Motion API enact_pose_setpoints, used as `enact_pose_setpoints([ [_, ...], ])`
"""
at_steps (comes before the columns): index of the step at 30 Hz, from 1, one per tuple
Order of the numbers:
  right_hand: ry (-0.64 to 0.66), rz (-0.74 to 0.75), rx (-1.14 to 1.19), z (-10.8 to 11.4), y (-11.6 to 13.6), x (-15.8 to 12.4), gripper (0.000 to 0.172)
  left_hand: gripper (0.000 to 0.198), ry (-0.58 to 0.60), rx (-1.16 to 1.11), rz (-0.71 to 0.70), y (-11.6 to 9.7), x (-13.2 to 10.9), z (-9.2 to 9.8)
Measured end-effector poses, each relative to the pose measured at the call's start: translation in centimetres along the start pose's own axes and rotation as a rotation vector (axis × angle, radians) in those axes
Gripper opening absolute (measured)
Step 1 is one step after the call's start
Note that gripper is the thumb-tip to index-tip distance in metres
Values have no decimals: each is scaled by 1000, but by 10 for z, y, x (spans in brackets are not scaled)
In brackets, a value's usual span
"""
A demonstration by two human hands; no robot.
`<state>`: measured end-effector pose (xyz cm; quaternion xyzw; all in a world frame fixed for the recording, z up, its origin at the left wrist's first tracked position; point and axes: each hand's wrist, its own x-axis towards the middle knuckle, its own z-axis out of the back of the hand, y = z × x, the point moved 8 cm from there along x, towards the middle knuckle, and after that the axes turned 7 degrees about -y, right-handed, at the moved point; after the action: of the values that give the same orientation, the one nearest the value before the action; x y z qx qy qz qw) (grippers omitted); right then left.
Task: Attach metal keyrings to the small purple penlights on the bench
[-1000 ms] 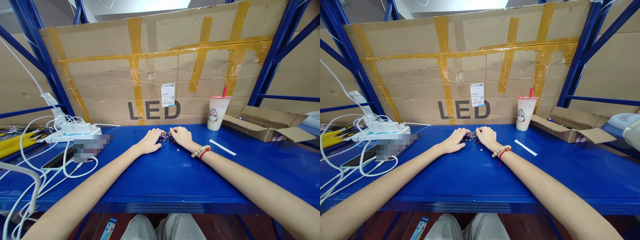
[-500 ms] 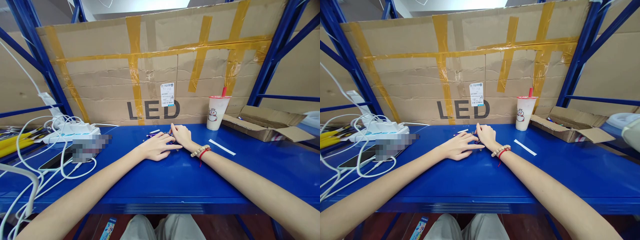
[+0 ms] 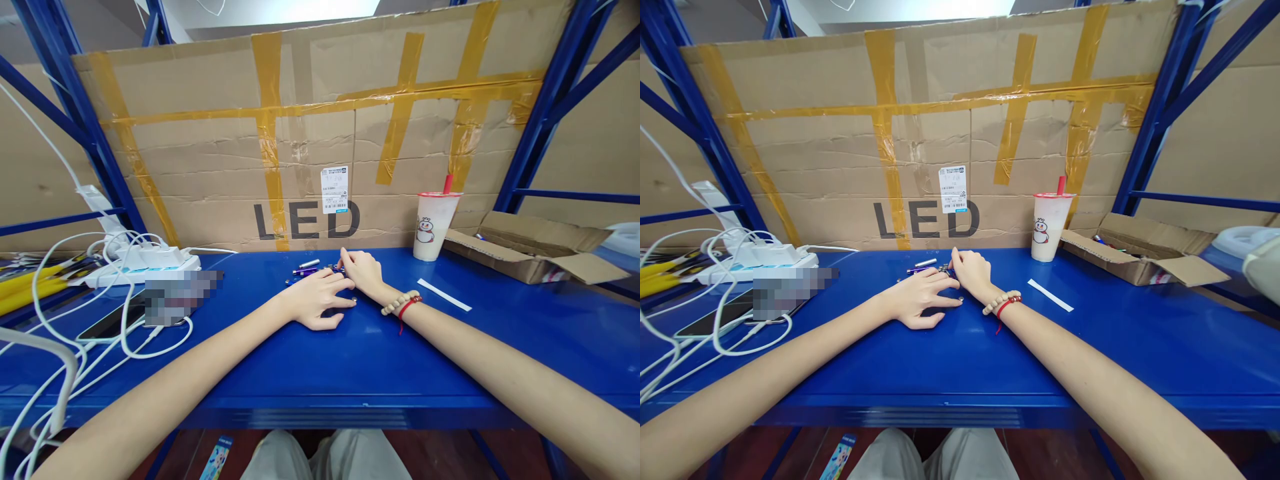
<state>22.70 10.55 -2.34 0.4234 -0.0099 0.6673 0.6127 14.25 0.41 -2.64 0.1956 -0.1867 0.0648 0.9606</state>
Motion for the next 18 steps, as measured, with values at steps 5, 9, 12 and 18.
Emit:
enact_pose_setpoints([
  [5,-14,-9,17,2,-1,0,53,47,-2,-68,35,1,0,0],
  [9,-26,-36,25,3,-4,1,51,42,-9,-71,58,4,1,0],
  [12,-23,-32,18,2,-3,1,50,38,3,-38,113,10,-1,-4],
  [18,-14,-10,10,3,0,0,50,30,-15,-19,356,31,-7,-12],
])
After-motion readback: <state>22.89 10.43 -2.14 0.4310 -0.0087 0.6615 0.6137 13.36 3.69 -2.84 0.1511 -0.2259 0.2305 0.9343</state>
